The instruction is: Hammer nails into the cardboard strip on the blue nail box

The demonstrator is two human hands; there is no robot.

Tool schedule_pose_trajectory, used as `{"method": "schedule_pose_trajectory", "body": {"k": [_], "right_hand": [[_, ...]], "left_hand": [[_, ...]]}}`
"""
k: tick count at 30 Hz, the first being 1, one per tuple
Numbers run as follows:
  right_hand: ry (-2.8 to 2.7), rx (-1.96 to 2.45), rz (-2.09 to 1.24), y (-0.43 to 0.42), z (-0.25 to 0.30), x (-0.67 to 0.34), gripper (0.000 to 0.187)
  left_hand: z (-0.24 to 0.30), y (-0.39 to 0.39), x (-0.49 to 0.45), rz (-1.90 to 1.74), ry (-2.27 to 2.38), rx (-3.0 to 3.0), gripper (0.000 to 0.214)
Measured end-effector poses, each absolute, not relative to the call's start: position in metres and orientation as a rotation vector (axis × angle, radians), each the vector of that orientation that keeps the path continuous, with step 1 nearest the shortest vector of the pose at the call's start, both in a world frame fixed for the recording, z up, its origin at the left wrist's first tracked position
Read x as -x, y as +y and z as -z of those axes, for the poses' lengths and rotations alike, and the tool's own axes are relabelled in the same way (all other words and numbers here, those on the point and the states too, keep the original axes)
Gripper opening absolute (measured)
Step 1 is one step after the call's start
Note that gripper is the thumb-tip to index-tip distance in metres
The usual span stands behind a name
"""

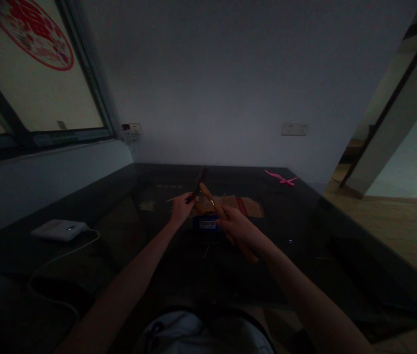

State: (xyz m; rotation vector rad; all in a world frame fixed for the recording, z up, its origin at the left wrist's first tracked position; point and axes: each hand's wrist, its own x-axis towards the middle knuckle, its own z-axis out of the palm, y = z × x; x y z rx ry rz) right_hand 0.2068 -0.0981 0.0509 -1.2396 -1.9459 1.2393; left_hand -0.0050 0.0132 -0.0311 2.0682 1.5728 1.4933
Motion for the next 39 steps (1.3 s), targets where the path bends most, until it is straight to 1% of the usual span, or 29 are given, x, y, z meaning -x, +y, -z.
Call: {"method": "schedule_pose_trajectory", "body": {"k": [6,12,17,20,26,33,39], "right_hand": [[-1.935,1.219,-1.195,-0.097,-0.055,-0.206,0.02],[-1.949,1.271,-1.216,-0.097,-0.055,-0.207,0.026],[-1.977,1.249,-1.183,-0.099,-0.06,-0.208,0.021],[-1.973,1.235,-1.15,-0.098,-0.061,-0.209,0.021],[-1.997,1.27,-1.186,-0.094,-0.052,-0.21,0.022],[-1.98,1.254,-1.156,-0.098,-0.062,-0.209,0.022],[-1.968,1.251,-1.249,-0.097,-0.056,-0.209,0.027]], "left_hand": [[0.032,0.013,0.005,-1.51,1.546,-2.085,0.013],[0.034,0.014,0.006,-1.508,1.557,-2.077,0.014],[0.036,0.016,0.006,-1.517,1.533,-2.104,0.014],[0.036,0.015,0.006,-1.51,1.54,-2.098,0.013],[0.035,0.015,0.005,-1.486,1.55,-2.073,0.014],[0.036,0.015,0.007,-1.511,1.521,-2.103,0.013],[0.035,0.015,0.006,-1.483,1.576,-2.073,0.015]]}}
